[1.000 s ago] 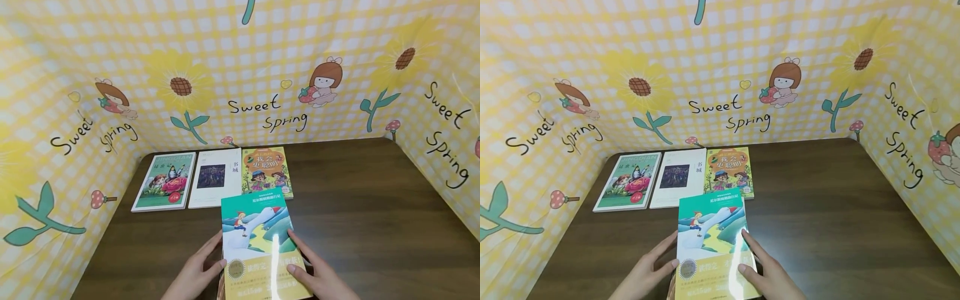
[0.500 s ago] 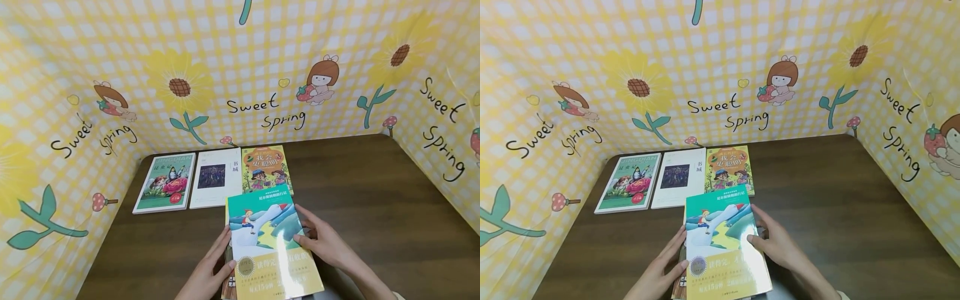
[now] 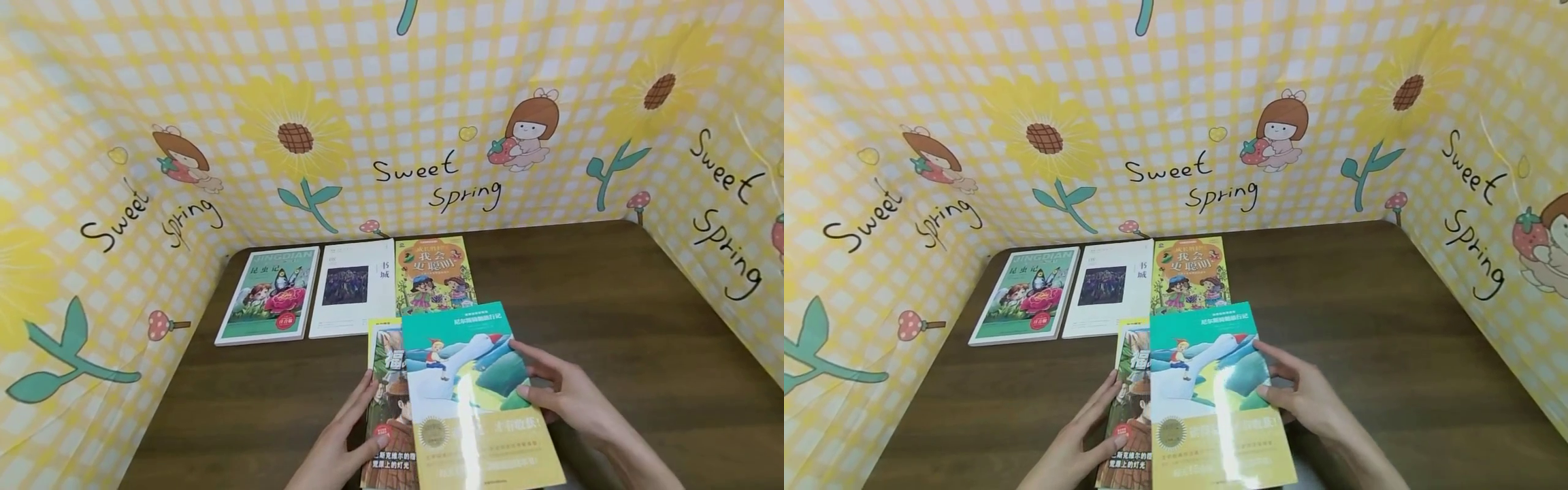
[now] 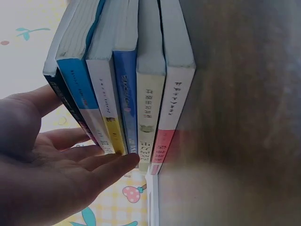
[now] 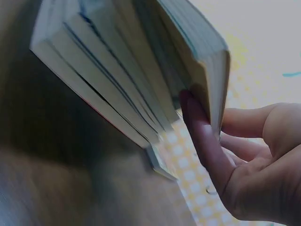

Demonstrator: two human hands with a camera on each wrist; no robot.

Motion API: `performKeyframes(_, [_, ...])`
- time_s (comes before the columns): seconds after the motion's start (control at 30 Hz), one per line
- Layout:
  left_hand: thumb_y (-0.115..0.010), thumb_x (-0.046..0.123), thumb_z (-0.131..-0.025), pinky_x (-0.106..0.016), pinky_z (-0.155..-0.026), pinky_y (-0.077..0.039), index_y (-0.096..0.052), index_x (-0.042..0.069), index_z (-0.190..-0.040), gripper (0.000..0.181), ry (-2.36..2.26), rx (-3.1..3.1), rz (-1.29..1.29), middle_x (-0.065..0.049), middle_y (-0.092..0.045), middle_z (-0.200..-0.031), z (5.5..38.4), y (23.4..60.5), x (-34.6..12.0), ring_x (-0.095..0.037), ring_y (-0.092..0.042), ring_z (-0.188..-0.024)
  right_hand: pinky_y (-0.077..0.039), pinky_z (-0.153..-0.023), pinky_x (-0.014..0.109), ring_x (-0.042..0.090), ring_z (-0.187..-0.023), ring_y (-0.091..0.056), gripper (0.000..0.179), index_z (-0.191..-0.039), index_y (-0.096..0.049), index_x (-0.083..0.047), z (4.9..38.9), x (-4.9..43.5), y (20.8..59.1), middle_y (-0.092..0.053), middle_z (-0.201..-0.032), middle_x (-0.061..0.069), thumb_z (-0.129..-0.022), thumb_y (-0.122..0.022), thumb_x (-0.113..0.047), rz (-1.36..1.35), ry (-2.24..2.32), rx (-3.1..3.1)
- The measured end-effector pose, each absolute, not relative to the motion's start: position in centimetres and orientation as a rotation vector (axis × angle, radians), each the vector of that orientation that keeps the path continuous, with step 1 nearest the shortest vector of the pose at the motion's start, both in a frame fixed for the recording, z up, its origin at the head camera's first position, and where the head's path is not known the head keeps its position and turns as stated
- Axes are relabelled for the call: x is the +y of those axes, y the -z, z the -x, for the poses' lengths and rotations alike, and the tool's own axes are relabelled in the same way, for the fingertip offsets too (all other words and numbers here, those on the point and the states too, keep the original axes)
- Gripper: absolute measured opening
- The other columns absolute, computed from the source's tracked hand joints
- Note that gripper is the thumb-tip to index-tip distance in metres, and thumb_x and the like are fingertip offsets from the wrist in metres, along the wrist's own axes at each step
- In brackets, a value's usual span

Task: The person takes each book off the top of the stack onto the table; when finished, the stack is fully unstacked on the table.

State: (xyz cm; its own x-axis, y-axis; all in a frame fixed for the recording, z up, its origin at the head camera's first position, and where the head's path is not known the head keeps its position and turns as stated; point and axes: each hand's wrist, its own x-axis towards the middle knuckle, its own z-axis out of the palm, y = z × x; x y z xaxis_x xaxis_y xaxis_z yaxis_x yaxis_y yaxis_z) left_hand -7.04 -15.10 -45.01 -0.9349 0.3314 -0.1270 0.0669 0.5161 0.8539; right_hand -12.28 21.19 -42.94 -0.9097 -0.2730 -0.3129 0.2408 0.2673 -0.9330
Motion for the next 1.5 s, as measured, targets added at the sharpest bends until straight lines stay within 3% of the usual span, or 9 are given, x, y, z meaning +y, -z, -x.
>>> performKeyframes(0.17, [-0.063,0.038,-0.093,-0.068,-0.101,-0.029,-0.03,0.012,-0.152,0.072,-1.376,2.491,-0.377,-0.008,-0.014,-0.161,7.1,45.0,-15.1,-0.043,-0.021,-0.14,-0.056,-0.064,0.04,0.022,-0.092,-0.062,0.072,-0.152,-0.032,-0.019,12.9,24.6,42.2,-0.044,-0.135,0.025,-0.09,-0.068,-0.019,0.072,1.751,2.118])
performKeyframes(0.4, [-0.062,0.039,-0.093,-0.069,-0.099,-0.03,-0.029,0.011,-0.152,0.073,-1.351,2.486,-0.382,-0.01,-0.014,-0.16,7.0,45.0,-15.3,-0.045,-0.021,-0.14,-0.056,-0.064,0.037,0.02,-0.085,-0.065,0.07,-0.153,-0.027,-0.024,15.7,29.4,40.2,-0.059,-0.116,-0.009,-0.094,-0.063,-0.015,0.116,1.748,2.247])
performKeyframes(0.73, [-0.061,0.04,-0.094,-0.066,-0.099,-0.032,-0.029,0.011,-0.152,0.072,-1.359,2.502,-0.36,-0.01,-0.014,-0.16,7.0,45.4,-15.2,-0.042,-0.021,-0.14,-0.057,-0.066,0.035,0.013,-0.082,-0.068,0.071,-0.155,-0.021,-0.019,22.3,33.1,37.1,-0.062,-0.099,-0.022,-0.096,-0.061,-0.022,0.02,1.667,2.376])
performKeyframes(0.9, [-0.061,0.038,-0.094,-0.067,-0.099,-0.032,-0.03,0.011,-0.152,0.072,-1.368,2.494,-0.356,-0.01,-0.013,-0.16,6.9,45.4,-15.2,-0.043,-0.02,-0.14,-0.058,-0.068,0.037,0.015,-0.081,-0.069,0.071,-0.155,-0.019,-0.014,24.9,33.3,37.7,-0.062,-0.101,-0.011,-0.097,-0.059,-0.016,-0.054,1.634,2.353])
performKeyframes(1.0, [-0.061,0.039,-0.094,-0.069,-0.099,-0.03,-0.028,0.013,-0.153,0.072,-1.381,2.482,-0.344,-0.009,-0.011,-0.161,7.0,45.2,-15.2,-0.045,-0.019,-0.14,-0.057,-0.066,0.036,0.014,-0.077,-0.068,0.067,-0.154,-0.021,-0.011,26.5,32.9,37.9,-0.062,-0.114,0.009,-0.098,-0.058,-0.014,-0.071,1.567,2.412])
performKeyframes(1.1, [-0.06,0.038,-0.095,-0.069,-0.099,-0.029,-0.027,0.015,-0.153,0.071,-1.39,2.478,-0.333,-0.009,-0.011,-0.161,7.0,45.1,-15.1,-0.045,-0.018,-0.141,-0.056,-0.062,0.033,0.01,-0.071,-0.065,0.064,-0.153,-0.024,-0.009,28.4,32.3,38.0,-0.052,-0.127,0.026,-0.098,-0.056,-0.012,-0.062,1.483,2.503])
performKeyframes(1.23, [-0.06,0.037,-0.095,-0.068,-0.1,-0.03,-0.027,0.015,-0.153,0.071,-1.384,2.479,-0.325,-0.008,-0.01,-0.161,7.0,45.0,-15.0,-0.044,-0.017,-0.141,-0.045,-0.05,0.027,0.008,-0.055,-0.051,0.061,-0.152,-0.026,-0.006,30.3,31.6,38.5,-0.053,-0.118,0.027,-0.098,-0.054,-0.008,-0.043,1.402,2.587])
performKeyframes(1.4, [-0.061,0.037,-0.094,-0.068,-0.1,-0.03,-0.028,0.016,-0.153,0.071,-1.375,2.475,-0.305,-0.007,-0.01,-0.161,7.1,44.9,-15.1,-0.043,-0.017,-0.141,-0.038,-0.048,0.028,0.008,-0.05,-0.039,0.059,-0.15,-0.027,0.0,31.8,30.6,39.1,-0.054,-0.118,0.032,-0.097,-0.052,-0.004,0.018,1.321,2.643])
performKeyframes(1.5, [-0.061,0.037,-0.094,-0.068,-0.099,-0.03,-0.027,0.015,-0.153,0.071,-1.368,2.466,-0.296,-0.007,-0.01,-0.161,7.0,44.9,-15.0,-0.043,-0.017,-0.141,-0.041,-0.051,0.03,0.008,-0.057,-0.046,0.058,-0.149,-0.028,0.002,32.4,30.1,39.6,-0.05,-0.123,0.036,-0.096,-0.052,-0.002,0.06,1.293,2.662])
